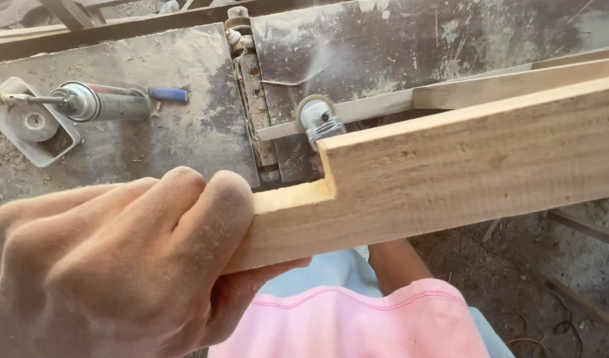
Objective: Sanding a wooden furniture frame using an angle grinder with a sanding disc.
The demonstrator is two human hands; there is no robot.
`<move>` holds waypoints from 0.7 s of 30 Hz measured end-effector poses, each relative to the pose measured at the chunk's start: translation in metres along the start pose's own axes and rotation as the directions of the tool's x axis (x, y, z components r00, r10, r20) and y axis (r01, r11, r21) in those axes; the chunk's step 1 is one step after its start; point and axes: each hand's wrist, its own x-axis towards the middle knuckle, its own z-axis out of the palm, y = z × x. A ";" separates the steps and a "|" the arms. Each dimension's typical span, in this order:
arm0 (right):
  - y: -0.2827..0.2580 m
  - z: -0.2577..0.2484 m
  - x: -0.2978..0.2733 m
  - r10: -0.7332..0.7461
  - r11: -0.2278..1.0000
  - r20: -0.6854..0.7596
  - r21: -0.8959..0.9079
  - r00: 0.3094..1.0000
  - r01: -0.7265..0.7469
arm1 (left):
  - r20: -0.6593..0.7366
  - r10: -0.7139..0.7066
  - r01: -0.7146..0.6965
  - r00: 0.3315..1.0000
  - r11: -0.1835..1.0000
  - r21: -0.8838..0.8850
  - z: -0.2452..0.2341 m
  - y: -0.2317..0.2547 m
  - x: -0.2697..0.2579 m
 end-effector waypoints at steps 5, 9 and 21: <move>-0.003 0.003 -0.013 -0.017 1.000 -0.004 -0.021 1.000 0.017 | 0.007 0.022 -0.022 1.000 1.000 0.009 -0.002 0.001 0.001; -0.006 0.010 -0.004 -0.058 0.998 -0.010 -0.039 0.998 0.057 | -0.047 0.056 -0.055 0.997 0.998 0.029 0.005 -0.005 0.000; -0.036 0.031 -0.006 -0.155 0.986 -0.004 -0.058 0.988 0.155 | -0.166 0.140 -0.142 0.976 0.990 -0.002 0.011 -0.006 0.000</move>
